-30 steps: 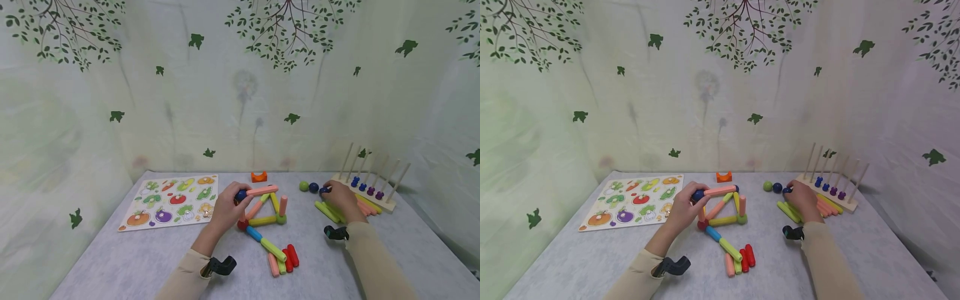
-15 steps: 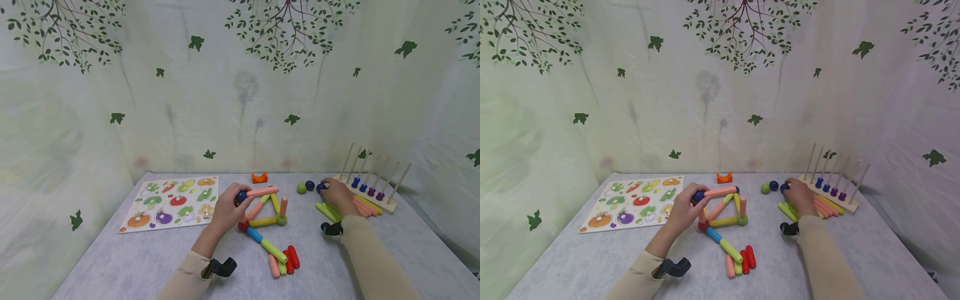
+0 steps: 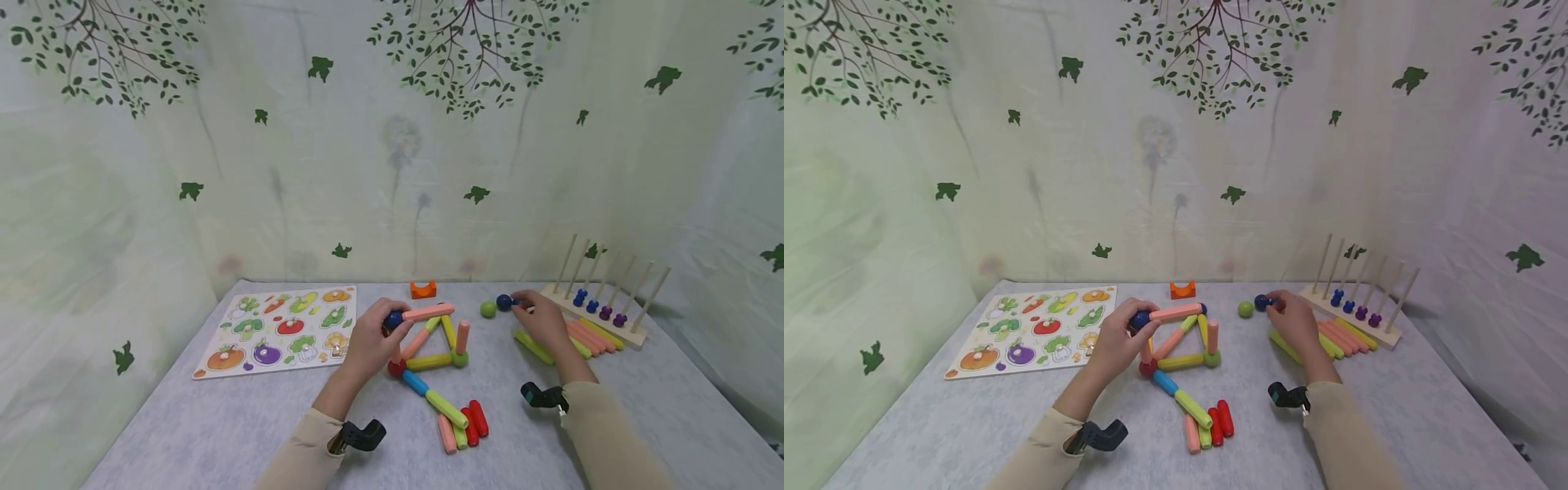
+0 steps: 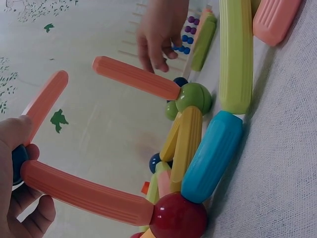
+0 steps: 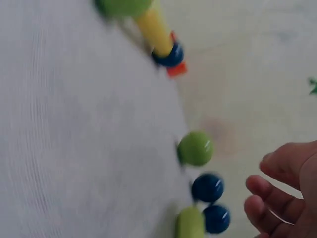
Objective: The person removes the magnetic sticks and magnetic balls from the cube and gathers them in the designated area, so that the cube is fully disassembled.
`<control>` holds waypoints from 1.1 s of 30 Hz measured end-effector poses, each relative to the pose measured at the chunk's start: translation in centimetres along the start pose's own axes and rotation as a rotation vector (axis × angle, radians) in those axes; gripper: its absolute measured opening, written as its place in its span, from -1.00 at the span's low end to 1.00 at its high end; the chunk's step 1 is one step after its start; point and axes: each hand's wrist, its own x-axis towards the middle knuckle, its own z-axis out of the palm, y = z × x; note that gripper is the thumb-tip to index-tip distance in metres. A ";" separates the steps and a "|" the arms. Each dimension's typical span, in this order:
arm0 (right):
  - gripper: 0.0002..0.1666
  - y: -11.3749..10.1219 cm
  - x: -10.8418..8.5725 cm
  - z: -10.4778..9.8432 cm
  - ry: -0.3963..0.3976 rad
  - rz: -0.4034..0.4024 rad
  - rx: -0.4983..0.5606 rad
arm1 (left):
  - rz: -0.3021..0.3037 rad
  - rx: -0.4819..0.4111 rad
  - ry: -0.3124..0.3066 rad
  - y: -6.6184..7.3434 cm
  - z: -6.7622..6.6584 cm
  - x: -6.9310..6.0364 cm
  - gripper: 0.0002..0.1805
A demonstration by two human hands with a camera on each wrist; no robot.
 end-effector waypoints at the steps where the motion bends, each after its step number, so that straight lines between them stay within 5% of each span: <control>1: -0.58 -0.5 -0.4 0.0 -0.007 -0.033 0.031 | -0.002 0.000 -0.001 0.0 -0.1 0.0 -0.76; 9: -0.70 -6.1 -3.7 0.2 -0.064 -0.208 0.212 | -0.004 -0.007 0.003 -0.1 -0.2 0.0 -0.75; 20: -0.68 -10.3 -7.0 0.2 -0.035 -0.409 0.093 | 0.000 -0.016 -0.004 -0.1 -0.1 0.1 -0.75; 33: -0.71 -11.6 -8.0 0.9 -0.129 -0.356 -0.016 | 0.031 -0.044 -0.016 -0.3 -0.1 0.1 -0.77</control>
